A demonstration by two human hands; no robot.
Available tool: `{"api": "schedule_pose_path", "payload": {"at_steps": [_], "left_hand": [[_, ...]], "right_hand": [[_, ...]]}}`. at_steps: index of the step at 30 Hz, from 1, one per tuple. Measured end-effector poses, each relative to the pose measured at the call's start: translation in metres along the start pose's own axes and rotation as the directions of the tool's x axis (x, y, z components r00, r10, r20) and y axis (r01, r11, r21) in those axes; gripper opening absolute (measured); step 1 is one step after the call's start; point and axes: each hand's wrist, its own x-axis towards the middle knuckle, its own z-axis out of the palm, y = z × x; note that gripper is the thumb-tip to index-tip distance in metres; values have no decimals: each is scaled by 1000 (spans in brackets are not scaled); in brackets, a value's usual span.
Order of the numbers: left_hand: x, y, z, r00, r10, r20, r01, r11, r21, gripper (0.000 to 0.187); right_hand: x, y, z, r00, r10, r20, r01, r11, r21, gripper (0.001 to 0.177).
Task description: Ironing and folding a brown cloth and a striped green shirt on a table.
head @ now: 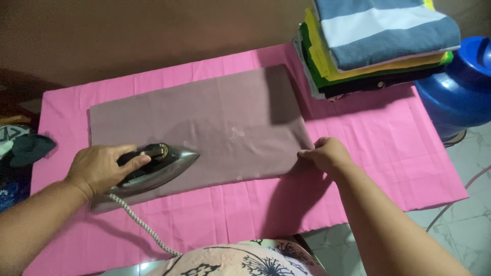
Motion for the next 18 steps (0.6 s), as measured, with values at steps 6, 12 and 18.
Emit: {"api": "schedule_pose_path", "payload": {"at_steps": [6,12,18], "left_hand": [[-13,106,-22,980,189,-57,-193,978,-76,62],[-5,208,-30,852,476,-219,-516,832,-204,57],[3,170,-32,856,508,-101,-517,848,-114,61]], "right_hand": [[38,26,-3,991,-67,120,64,998,22,42],[52,33,-11,980,-40,193,38,999,18,41],[68,35,-15,973,14,230,-7,999,-32,31]]}}
